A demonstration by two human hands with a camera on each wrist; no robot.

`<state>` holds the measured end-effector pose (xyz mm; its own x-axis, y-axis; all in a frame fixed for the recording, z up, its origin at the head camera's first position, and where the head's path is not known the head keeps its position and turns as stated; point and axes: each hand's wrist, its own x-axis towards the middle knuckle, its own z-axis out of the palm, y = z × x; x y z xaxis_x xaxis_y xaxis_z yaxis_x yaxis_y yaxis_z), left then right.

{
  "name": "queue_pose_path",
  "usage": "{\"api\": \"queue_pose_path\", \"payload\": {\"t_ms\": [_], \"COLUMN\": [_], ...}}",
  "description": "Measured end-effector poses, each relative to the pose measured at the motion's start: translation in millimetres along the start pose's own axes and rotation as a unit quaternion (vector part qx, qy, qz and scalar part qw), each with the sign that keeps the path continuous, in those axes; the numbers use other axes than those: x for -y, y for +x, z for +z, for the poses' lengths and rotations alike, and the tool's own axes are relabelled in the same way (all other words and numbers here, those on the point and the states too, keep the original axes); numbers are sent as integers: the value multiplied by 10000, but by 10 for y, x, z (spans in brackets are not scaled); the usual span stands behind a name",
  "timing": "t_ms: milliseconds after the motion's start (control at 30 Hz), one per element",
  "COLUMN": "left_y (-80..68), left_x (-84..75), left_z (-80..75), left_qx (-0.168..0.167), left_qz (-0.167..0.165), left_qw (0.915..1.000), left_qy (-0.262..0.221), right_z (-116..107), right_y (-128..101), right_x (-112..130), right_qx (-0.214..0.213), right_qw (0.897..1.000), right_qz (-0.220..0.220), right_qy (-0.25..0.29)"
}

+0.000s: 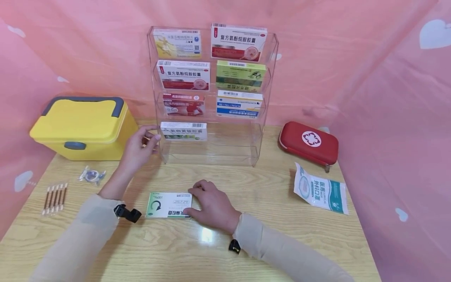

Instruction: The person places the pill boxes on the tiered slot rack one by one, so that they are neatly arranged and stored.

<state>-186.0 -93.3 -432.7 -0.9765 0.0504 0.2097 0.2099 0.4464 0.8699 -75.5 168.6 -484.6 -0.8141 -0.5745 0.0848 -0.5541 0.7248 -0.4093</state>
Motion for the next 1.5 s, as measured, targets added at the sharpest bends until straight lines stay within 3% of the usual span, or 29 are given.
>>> {"api": "queue_pose_path", "payload": {"t_ms": [167, 467, 667, 867, 1000, 1233, 1367, 1500], "left_y": [-1, 7, 2, -1, -2, -1, 2, 8], "left_x": [-5, 3, 5, 16, 21, 20, 19, 18], "left_z": [1, 10, 13, 4, -1, 8, 12, 12], "left_qx": [-4, 41, 67, 80, 60, 52, 71, 60], "left_qz": [-68, -134, -113, -53, 12, 12, -15, -42], "left_qw": [10000, 9999, 9999, 9999, 10000, 10000, 10000, 10000], "left_qy": [9, 59, 72, 48, 17, 15, 38, -13], "right_z": [-4, -117, -134, -127, -101, -100, -270, -613], "right_y": [18, 108, 83, -58, -146, -180, -148, -85], "right_x": [-12, -167, -182, -92, -51, -50, -90, -220], "right_qx": [-159, -1023, -1076, -1133, -1114, -1128, -1304, -1676], "right_qw": [9998, 9945, 9941, 9917, 9876, 9763, 9690, 9655], "right_qz": [-4, 122, 44, -478, -830, -980, -1057, -1040], "right_qy": [146, 172, 154, 381, 735, 1563, 1811, 1700]}}
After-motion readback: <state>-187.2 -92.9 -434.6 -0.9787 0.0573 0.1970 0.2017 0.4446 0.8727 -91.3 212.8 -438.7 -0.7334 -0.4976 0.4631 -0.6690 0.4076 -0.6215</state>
